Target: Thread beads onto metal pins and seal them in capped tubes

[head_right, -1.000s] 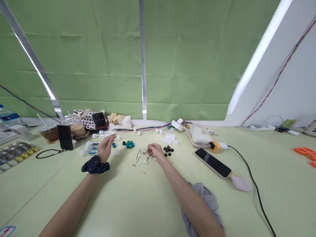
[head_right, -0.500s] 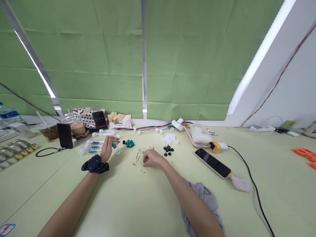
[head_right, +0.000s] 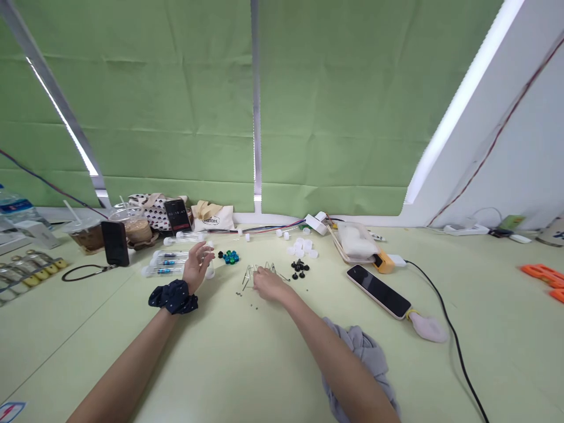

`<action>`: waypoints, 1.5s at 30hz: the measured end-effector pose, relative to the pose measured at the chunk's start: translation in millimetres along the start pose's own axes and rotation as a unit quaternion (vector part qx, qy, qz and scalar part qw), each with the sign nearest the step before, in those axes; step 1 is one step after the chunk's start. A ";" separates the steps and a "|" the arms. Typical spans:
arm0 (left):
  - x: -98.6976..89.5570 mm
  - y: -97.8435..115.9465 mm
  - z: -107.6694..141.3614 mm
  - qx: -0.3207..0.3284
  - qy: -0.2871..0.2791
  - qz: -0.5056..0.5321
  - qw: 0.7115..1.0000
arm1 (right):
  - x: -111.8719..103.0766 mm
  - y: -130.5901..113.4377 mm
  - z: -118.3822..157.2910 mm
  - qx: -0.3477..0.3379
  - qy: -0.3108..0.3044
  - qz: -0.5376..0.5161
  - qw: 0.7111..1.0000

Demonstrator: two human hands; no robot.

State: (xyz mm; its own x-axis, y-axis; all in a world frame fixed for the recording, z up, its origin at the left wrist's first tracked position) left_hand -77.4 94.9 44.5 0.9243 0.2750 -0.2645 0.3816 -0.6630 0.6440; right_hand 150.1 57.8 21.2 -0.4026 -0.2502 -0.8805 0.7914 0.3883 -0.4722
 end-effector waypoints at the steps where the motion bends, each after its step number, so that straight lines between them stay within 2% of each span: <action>1: 1.4 1.3 0.3 0.005 -0.007 -0.007 1.000 | -2.9 0.8 -0.6 0.001 0.008 -0.016 1.000; 6: 15.6 16.9 1.4 0.021 -0.063 -0.053 0.996 | -26.2 2.1 -2.3 0.011 0.085 -0.129 0.988; 11: 46.2 37.6 11.5 0.067 -0.150 -0.092 0.982 | -55.0 -17.4 6.4 -0.078 0.205 -0.202 0.955; 14: 63.0 44.5 20.8 0.092 -0.194 -0.103 0.971 | -63.5 -20.2 10.4 -0.089 0.258 -0.222 0.936; 16: 70.7 49.3 26.0 0.116 -0.214 -0.113 0.963 | -62.6 -19.6 10.1 -0.089 0.259 -0.235 0.933; 19: 77.2 55.6 30.6 0.142 -0.227 -0.134 0.954 | -53.7 -17.8 6.7 -0.081 0.219 -0.291 0.928; 23: 81.6 63.6 32.8 0.185 -0.234 -0.144 0.944 | -41.7 -16.7 2.6 -0.059 0.169 -0.403 0.898; 26: 81.5 68.3 32.6 0.213 -0.241 -0.143 0.936 | -40.6 -14.0 -1.8 -0.069 0.145 -0.418 0.894; 28: 78.2 69.3 30.6 0.207 -0.234 -0.152 0.938 | -47.0 -1.1 -4.8 -0.064 0.173 -0.371 0.910; 30: 73.6 69.6 28.4 0.189 -0.225 -0.155 0.943 | -58.8 25.4 -5.3 -0.018 0.250 -0.275 0.928; 32: 69.5 68.5 27.0 0.161 -0.220 -0.151 0.950 | -69.4 60.8 -2.6 0.075 0.314 -0.148 0.935; 34: 66.2 65.6 26.4 0.124 -0.218 -0.142 0.958 | -77.3 99.0 4.3 0.185 0.345 -0.038 0.919; 36: 62.6 61.1 25.9 0.076 -0.206 -0.123 0.968 | -80.0 135.9 13.7 0.299 0.336 0.022 0.893; 38: 58.7 57.8 25.3 0.032 -0.180 -0.091 0.979 | -80.1 163.2 22.4 0.368 0.319 0.044 0.872; 41: 53.6 56.3 24.0 -0.011 -0.130 -0.039 0.991 | -77.3 186.6 28.7 0.401 0.303 0.039 0.864; 45: 50.9 58.4 22.9 -0.035 -0.090 0.014 0.995 | -71.0 197.8 28.3 0.398 0.288 0.018 0.871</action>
State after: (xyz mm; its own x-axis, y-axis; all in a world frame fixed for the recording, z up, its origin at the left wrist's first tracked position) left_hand -8.0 54.2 52.2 0.9225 0.1226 -0.3661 0.3598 -0.6167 0.7002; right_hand 348.3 127.2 -8.5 -0.3536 0.3243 -0.8774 0.7843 -0.4085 -0.4670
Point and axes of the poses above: each hand's wrist, its own z-axis away from the middle knuckle, its own x-axis out of the palm, y = z × x, the point moved 6 cm from there along -z, towards the middle knuckle, and after that the axes turned 6 degrees about x, right-handed, at the moved point
